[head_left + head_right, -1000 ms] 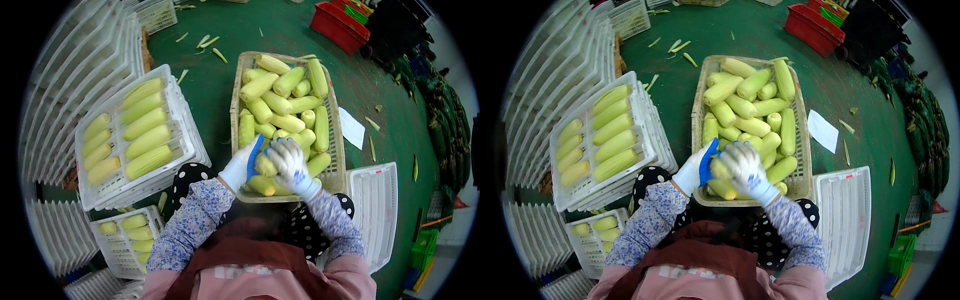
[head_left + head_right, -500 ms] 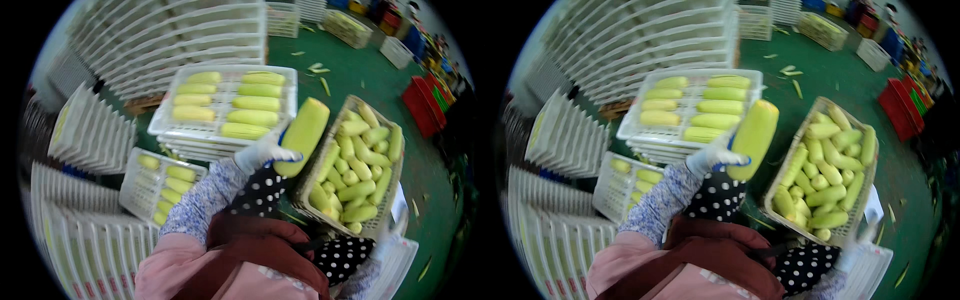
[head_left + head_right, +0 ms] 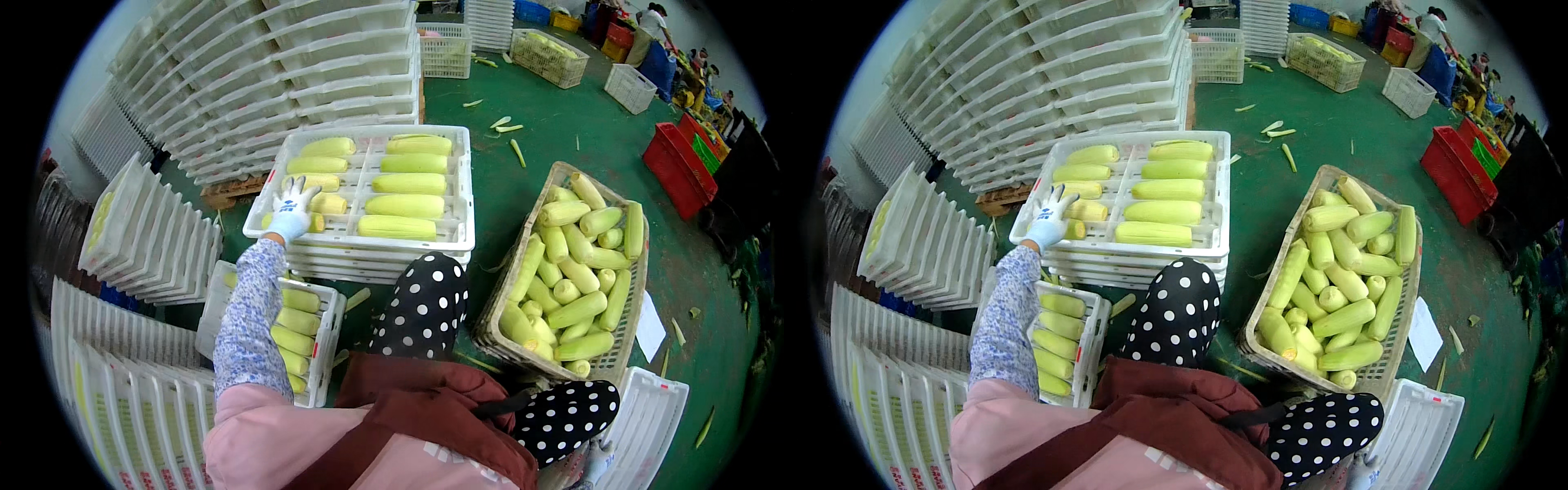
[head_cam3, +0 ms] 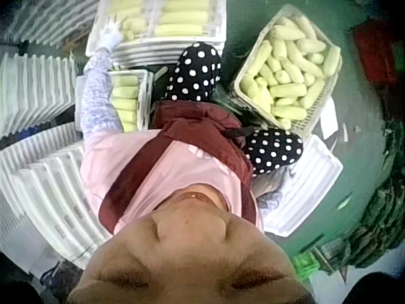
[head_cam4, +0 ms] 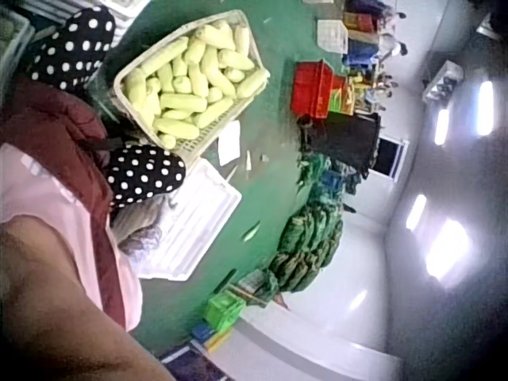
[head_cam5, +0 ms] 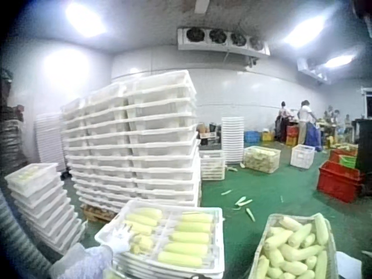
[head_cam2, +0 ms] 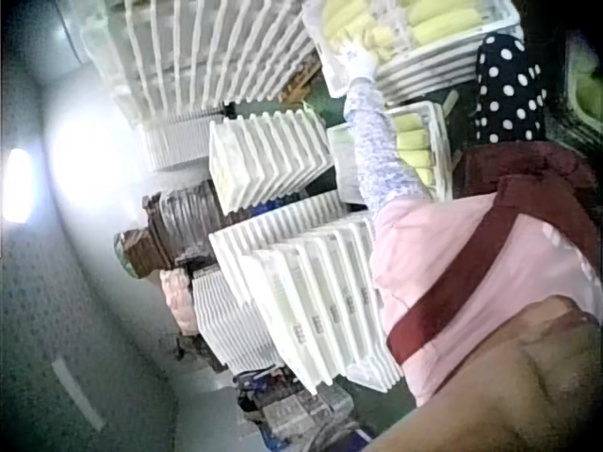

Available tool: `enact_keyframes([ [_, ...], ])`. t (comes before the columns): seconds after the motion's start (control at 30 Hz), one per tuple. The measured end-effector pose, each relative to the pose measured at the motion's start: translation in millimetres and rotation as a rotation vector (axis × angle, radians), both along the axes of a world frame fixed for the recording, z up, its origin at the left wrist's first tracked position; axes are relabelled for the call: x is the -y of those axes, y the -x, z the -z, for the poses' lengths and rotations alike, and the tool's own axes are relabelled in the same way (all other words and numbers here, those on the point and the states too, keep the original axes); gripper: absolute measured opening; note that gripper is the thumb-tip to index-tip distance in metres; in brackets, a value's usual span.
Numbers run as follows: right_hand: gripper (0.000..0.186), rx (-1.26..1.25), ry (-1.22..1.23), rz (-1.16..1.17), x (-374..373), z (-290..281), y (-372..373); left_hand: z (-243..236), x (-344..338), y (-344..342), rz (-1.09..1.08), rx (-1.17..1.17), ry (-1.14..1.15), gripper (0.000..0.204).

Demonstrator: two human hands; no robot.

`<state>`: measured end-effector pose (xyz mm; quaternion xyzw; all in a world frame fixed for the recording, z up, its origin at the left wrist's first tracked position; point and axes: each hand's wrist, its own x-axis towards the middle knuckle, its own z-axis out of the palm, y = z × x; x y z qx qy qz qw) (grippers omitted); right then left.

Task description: The person sits on the floor and transfers peeled corn cobs from a large basket into smaller white plastic crates. They arrange the cobs neatly in rows within each crate and stack the filled crates on top of one another.

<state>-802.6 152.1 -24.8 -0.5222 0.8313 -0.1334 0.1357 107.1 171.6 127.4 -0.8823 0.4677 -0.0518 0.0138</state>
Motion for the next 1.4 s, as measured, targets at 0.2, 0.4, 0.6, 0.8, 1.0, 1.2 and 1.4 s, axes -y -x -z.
enact_keyframes([
  [0.2, 0.031, 0.187, 0.201, 0.102, -1, -60, 65, -16, 73, 80, 0.456, -0.498, 0.421, 0.037],
  [0.4, 0.024, 0.351, 0.709, 0.235, -20, -190, -19, -42, 138, 249, 0.878, -0.84, 0.39, 0.031],
  [0.6, 0.025, 0.093, 0.054, -0.145, 36, -179, -116, -44, 139, 351, 1.48, -0.704, 0.335, 0.029],
  [0.8, 0.026, -0.206, -0.009, -0.125, 52, -114, -95, -55, 139, 370, 1.384, -0.877, 0.332, 0.025],
  [1.0, 0.031, -0.237, -0.072, -0.155, 74, -101, -92, -56, 130, 372, 1.132, -1.035, 0.232, 0.024],
  [1.2, 0.017, 0.051, 0.412, -0.258, 104, -144, -75, -29, 133, 358, 1.291, -1.021, 0.252, 0.027],
  [1.4, 0.022, 0.4, 1.136, -0.316, 126, -332, -112, -30, 109, 410, 1.323, -0.975, 0.431, 0.045],
])
